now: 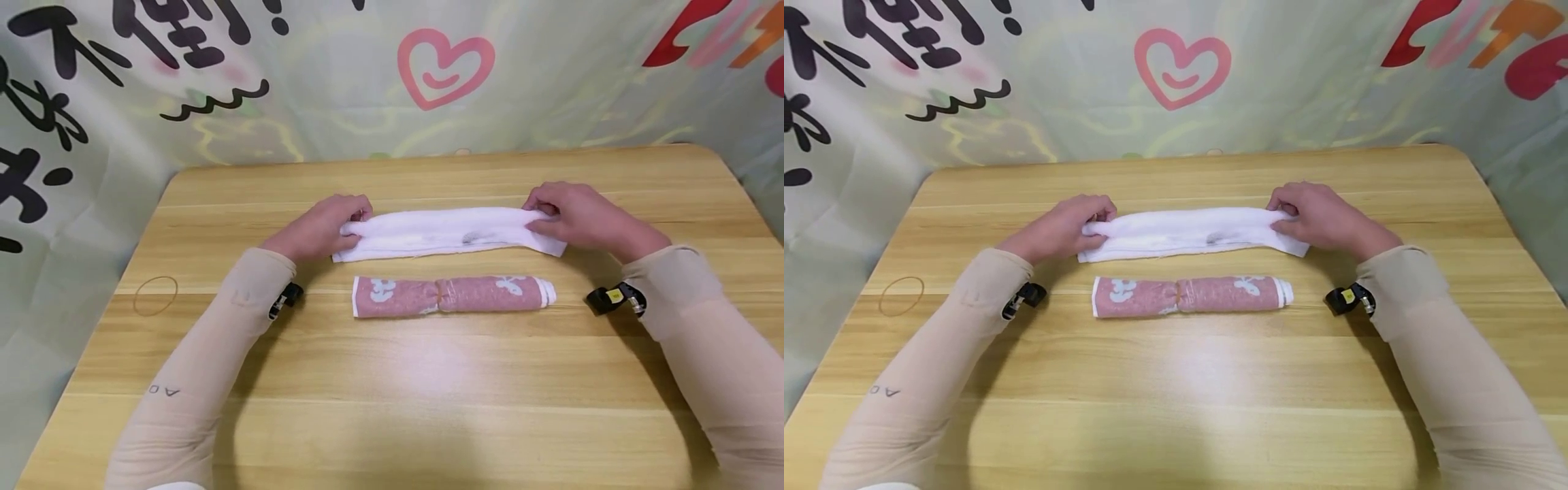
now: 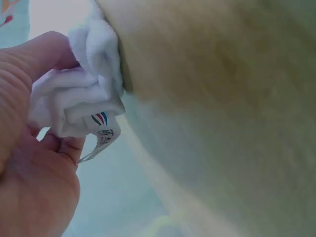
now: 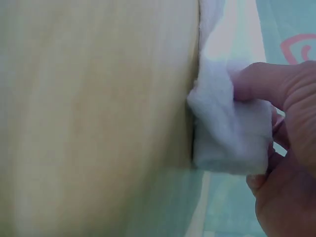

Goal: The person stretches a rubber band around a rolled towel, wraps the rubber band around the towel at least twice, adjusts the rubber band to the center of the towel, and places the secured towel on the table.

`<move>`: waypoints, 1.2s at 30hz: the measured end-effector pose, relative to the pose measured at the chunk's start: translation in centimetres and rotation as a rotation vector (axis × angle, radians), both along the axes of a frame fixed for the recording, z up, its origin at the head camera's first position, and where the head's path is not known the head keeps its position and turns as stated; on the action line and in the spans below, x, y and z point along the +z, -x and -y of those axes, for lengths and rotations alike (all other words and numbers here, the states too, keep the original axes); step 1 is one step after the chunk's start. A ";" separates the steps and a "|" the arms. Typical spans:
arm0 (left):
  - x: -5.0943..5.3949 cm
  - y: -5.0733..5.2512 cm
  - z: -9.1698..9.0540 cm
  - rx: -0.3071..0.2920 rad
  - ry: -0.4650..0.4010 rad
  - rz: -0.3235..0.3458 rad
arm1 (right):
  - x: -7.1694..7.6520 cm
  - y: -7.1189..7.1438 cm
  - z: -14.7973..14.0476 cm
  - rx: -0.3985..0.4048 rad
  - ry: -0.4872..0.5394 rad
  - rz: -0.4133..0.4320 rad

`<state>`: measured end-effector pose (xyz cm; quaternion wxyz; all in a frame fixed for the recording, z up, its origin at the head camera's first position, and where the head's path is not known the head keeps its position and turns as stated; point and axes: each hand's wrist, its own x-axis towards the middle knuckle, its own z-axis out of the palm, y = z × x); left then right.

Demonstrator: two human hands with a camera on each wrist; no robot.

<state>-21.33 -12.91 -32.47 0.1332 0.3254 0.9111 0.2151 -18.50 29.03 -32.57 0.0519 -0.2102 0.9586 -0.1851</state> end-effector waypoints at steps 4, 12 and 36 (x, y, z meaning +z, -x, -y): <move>0.2 -0.5 -0.3 -0.064 0.053 -0.031 | 0.2 -0.3 0.2 0.008 -0.044 0.018; 0.5 -1.2 -0.1 -0.153 0.146 -0.087 | 0.4 -1.0 0.6 0.077 -0.051 -0.027; 0.9 -1.5 0.2 -0.126 0.141 -0.115 | 0.9 -3.3 0.4 0.077 -0.078 -0.135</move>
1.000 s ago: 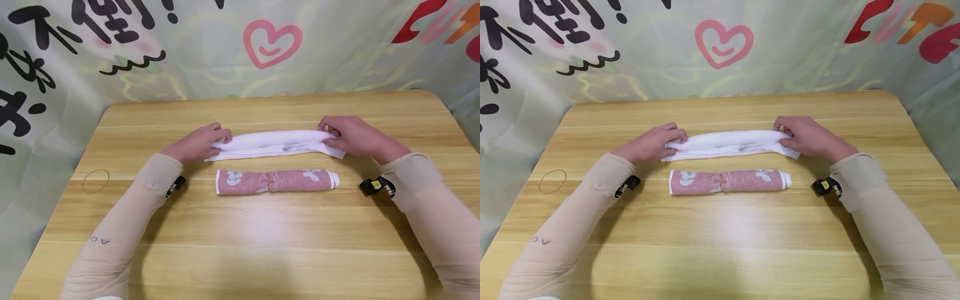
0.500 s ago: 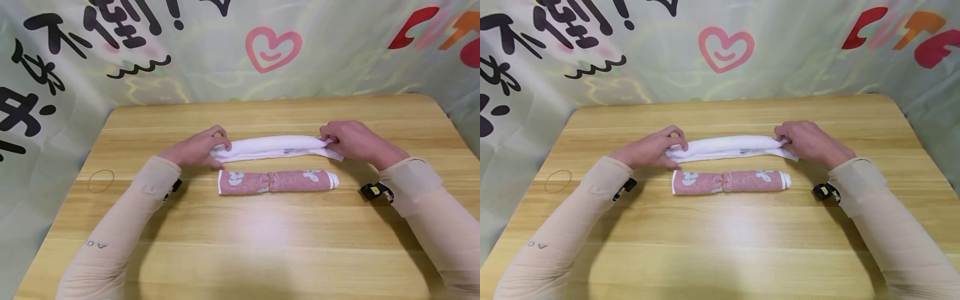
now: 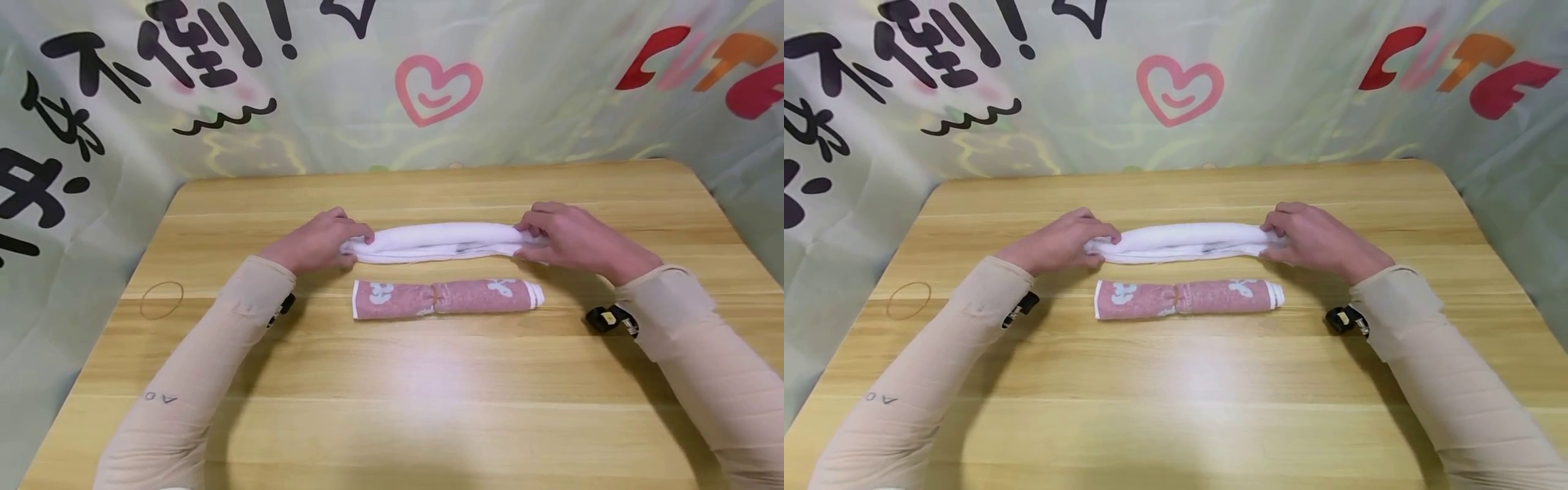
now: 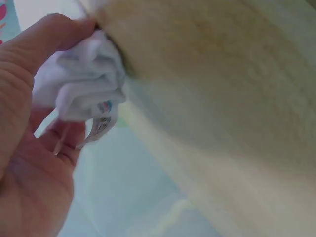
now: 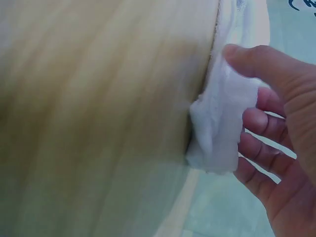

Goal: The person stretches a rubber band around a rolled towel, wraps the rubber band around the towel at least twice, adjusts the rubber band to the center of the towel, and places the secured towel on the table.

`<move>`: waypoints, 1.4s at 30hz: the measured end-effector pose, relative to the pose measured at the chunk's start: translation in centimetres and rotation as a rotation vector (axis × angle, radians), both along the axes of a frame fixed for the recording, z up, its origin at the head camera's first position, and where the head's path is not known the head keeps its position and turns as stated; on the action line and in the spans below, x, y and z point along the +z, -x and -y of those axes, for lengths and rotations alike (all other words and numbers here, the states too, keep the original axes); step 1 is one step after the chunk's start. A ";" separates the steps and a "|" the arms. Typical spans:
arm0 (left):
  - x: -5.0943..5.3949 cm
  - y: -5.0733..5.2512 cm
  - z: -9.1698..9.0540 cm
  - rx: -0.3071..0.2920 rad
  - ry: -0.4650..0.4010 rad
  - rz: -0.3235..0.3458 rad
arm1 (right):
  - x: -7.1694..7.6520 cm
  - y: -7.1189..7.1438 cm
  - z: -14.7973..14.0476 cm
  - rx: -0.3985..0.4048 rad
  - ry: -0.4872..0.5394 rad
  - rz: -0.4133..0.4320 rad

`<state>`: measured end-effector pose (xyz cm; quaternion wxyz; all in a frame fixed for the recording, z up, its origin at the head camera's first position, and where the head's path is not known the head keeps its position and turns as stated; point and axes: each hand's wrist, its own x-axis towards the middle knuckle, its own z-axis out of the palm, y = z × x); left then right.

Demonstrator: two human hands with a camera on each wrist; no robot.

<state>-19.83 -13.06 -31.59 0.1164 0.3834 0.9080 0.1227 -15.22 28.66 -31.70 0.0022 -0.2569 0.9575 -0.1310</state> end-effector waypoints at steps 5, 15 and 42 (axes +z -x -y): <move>-0.5 0.2 0.0 -0.007 0.003 -0.050 | 0.1 0.4 0.4 -0.001 -0.001 -0.012; 1.4 0.4 -0.8 -0.010 -0.021 -0.173 | 1.8 2.2 3.0 0.009 -0.067 0.155; 8.1 -0.9 -6.1 -0.092 -0.155 -0.371 | 5.7 2.3 8.1 0.160 0.040 0.126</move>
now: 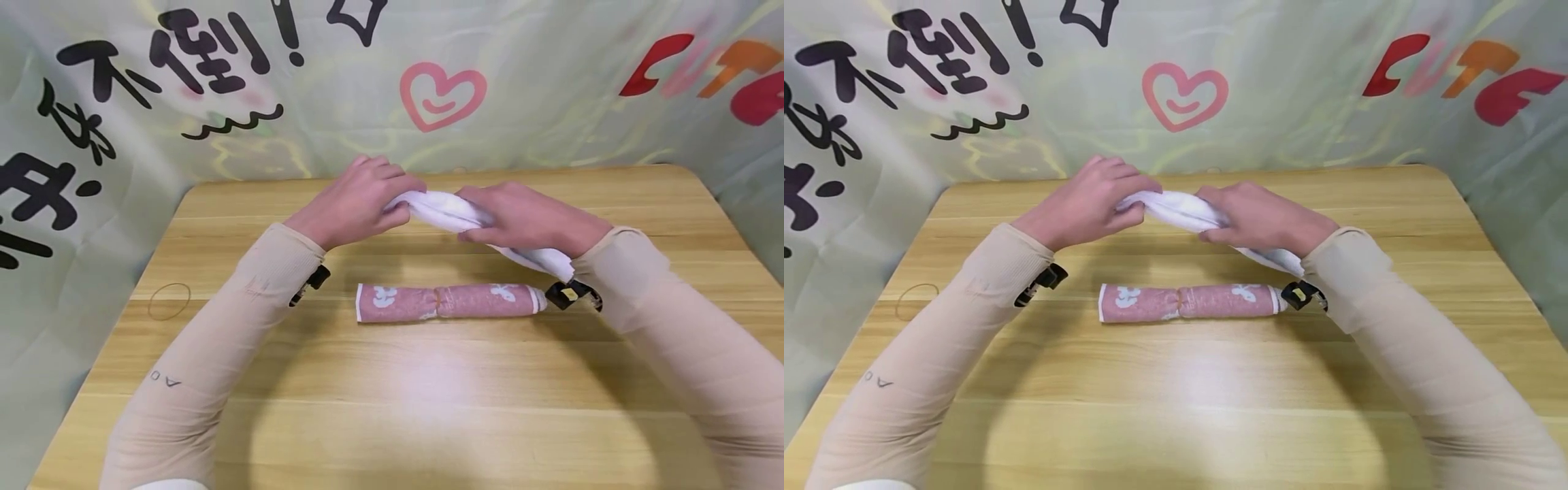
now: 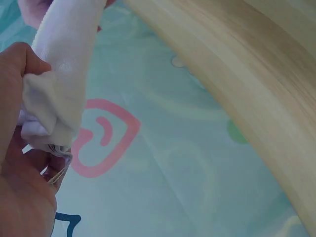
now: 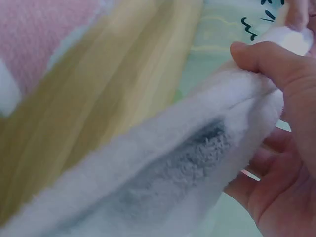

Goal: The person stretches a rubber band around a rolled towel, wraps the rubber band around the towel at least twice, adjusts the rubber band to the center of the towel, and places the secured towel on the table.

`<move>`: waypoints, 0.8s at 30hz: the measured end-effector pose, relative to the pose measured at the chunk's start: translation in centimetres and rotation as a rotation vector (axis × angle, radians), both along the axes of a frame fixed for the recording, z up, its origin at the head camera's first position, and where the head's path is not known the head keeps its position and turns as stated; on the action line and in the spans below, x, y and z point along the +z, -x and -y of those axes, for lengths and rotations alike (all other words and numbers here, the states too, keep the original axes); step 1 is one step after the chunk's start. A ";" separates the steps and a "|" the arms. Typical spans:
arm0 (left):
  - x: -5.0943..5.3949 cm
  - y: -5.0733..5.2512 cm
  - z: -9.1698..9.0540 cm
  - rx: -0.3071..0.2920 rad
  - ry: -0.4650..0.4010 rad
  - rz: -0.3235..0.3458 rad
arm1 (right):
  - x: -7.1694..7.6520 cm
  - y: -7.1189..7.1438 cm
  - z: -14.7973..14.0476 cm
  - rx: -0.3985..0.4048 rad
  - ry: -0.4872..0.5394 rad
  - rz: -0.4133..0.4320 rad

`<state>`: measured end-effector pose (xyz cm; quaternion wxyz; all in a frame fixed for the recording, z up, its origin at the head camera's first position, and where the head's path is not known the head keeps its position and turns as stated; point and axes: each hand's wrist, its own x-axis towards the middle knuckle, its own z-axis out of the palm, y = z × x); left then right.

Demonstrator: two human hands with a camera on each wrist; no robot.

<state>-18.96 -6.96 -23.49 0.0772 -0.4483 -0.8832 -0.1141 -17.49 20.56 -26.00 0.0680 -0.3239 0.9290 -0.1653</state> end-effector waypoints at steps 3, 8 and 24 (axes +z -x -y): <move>0.1 -0.1 -0.4 -0.010 -0.025 -0.017 | 0.8 -0.7 -0.7 0.010 -0.014 -0.010; 0.3 -0.4 -1.1 -0.023 -0.056 -0.078 | 1.7 -1.9 -1.4 -0.002 -0.033 0.024; 0.6 -1.4 -2.3 -0.027 -0.124 -0.110 | 1.3 -5.5 -1.1 -0.035 0.157 0.276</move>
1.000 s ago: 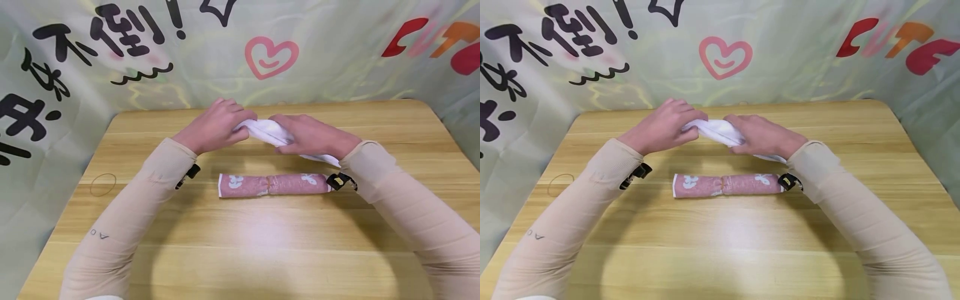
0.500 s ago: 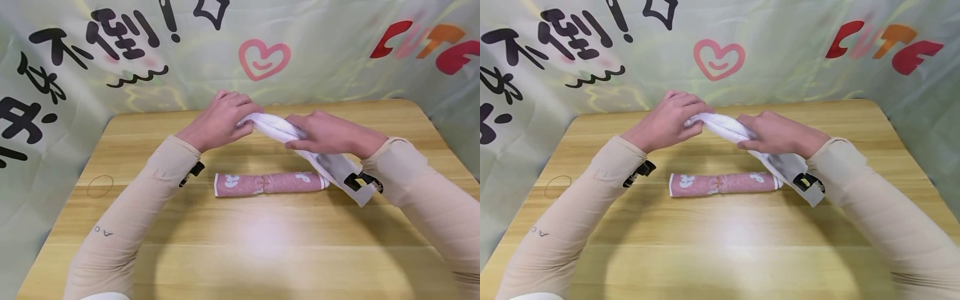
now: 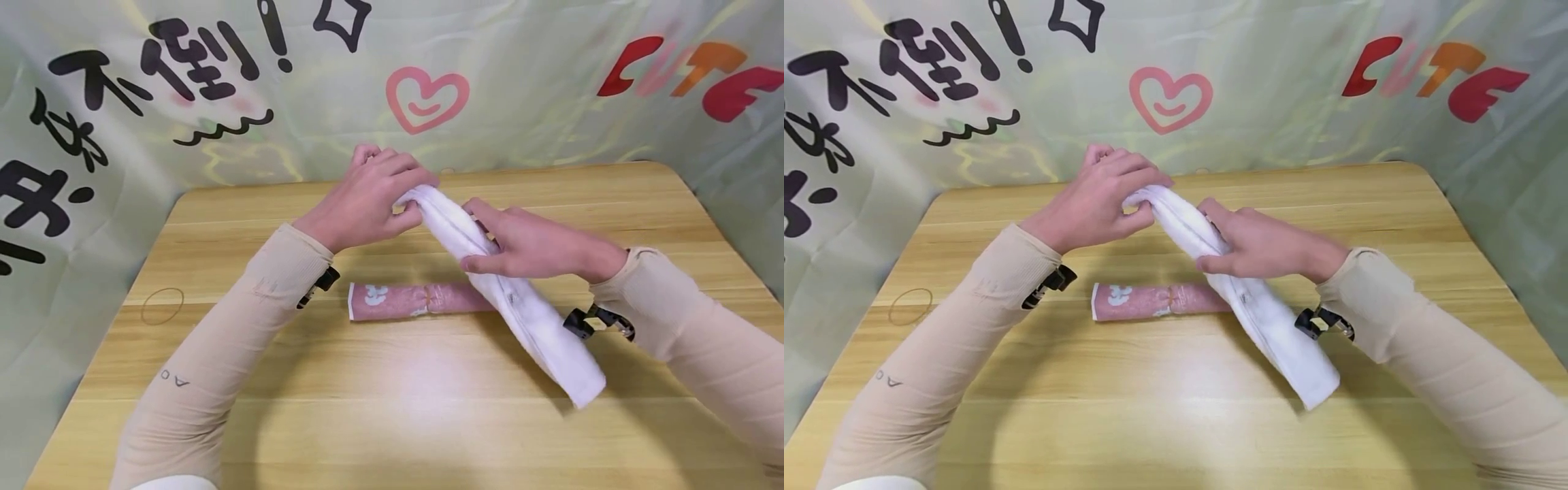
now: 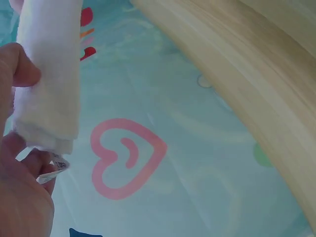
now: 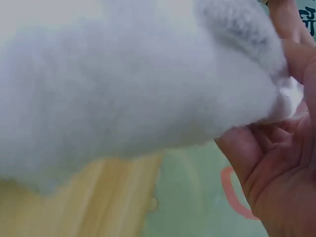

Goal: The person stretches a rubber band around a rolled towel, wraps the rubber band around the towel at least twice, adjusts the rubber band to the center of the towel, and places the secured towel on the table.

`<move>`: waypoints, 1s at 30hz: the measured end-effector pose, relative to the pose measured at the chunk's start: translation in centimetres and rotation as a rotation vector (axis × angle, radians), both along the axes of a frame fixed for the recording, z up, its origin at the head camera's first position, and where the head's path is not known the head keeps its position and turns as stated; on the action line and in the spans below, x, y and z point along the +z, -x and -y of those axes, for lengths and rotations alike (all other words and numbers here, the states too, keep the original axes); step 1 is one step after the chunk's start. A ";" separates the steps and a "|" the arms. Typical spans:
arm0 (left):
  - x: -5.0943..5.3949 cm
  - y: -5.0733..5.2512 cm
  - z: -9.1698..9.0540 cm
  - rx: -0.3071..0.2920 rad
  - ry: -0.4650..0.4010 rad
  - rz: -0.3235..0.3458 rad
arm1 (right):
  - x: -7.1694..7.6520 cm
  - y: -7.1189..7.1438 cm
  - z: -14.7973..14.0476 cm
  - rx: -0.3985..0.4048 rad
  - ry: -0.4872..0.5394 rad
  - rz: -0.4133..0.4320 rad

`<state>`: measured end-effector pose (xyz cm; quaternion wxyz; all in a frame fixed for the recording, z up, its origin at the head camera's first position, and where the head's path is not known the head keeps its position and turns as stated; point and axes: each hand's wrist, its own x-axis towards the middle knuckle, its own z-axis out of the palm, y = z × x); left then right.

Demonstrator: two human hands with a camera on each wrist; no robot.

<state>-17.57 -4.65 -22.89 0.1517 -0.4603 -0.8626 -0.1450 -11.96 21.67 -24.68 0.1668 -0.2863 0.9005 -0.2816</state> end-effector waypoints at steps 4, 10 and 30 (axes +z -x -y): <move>-0.2 0.0 0.3 -0.026 -0.059 0.042 | -0.9 -0.2 0.7 -0.006 0.061 0.052; -0.4 0.0 0.7 -0.060 -0.110 0.115 | -2.5 -0.4 2.3 -0.031 0.167 0.097; -1.7 0.1 1.5 0.021 -0.625 0.468 | -3.6 -1.2 8.4 -0.225 0.605 0.422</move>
